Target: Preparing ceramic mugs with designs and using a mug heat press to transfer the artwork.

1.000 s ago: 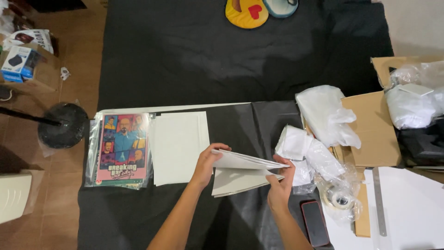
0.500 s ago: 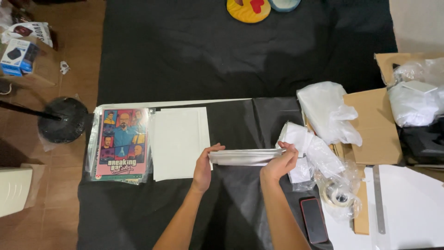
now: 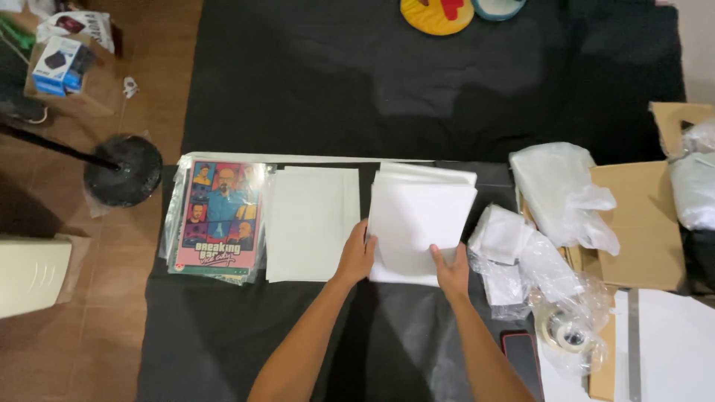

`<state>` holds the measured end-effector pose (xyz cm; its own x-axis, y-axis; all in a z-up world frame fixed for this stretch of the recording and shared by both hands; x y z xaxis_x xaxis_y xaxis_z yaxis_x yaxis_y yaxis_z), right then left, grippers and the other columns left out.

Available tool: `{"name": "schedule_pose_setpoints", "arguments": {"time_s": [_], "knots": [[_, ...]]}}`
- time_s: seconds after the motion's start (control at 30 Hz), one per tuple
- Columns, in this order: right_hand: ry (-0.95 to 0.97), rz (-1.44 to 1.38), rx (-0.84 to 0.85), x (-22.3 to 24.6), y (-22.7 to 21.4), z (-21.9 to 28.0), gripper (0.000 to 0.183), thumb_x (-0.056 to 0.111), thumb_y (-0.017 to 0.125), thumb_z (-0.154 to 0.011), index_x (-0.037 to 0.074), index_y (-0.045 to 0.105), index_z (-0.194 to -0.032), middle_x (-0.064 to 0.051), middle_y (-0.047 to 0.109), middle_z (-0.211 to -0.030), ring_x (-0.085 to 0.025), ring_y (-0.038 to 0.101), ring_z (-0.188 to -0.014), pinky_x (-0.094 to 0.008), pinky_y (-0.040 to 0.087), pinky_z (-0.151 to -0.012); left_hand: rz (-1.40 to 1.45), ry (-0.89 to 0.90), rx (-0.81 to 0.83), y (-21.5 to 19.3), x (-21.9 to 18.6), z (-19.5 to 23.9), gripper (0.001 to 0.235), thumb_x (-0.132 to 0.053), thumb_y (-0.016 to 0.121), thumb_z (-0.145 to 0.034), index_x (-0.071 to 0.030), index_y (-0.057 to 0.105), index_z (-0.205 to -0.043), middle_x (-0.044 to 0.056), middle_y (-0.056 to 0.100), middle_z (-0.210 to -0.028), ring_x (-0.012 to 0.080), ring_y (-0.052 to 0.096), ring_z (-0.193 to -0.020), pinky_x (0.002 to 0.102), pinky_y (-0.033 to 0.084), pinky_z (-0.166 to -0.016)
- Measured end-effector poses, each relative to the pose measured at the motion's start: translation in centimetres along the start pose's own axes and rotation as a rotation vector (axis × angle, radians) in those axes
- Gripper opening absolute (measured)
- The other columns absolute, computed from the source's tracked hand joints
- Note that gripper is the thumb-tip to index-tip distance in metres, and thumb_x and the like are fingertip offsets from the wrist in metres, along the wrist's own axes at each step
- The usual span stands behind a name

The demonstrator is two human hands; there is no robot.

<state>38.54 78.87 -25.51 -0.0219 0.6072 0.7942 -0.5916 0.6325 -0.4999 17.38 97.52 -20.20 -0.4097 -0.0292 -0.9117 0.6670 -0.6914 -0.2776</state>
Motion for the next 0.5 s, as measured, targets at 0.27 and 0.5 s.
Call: {"name": "schedule_pose_setpoints", "arguments": {"time_s": [0.27, 0.5], "knots": [[-0.002, 0.017, 0.137, 7.4, 9.6, 3.8, 0.077, 0.046, 0.087, -0.102, 0.011, 0.058, -0.164, -0.026, 0.068, -0.154, -0.045, 0.063, -0.147, -0.058, 0.051, -0.123, 0.051, -0.033, -0.334, -11.1, 7.9, -0.6, 0.065, -0.018, 0.061, -0.113, 0.018, 0.046, -0.165, 0.045, 0.051, -0.162, 0.0592, 0.047, -0.157, 0.066, 0.037, -0.133], [-0.031, 0.069, 0.398, 2.7, 22.9, 3.0, 0.094, 0.031, 0.091, -0.096, 0.002, 0.042, -0.172, -0.032, 0.063, -0.158, -0.048, 0.061, -0.150, -0.058, 0.052, -0.124, -0.308, -0.312, -0.414, -18.2, 19.8, -2.1, 0.069, -0.035, 0.071, -0.108, 0.001, 0.059, -0.165, 0.025, 0.061, -0.158, 0.0411, 0.060, -0.151, 0.051, 0.048, -0.128]]}}
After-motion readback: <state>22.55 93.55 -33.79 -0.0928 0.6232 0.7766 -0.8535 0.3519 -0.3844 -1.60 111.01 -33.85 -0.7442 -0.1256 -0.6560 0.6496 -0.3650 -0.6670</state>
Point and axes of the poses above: each hand's wrist, its own z-axis away from the middle knuckle, its own y-axis out of the palm, x = y × z, the point moved 5 cm from there along -z, towards the middle knuckle
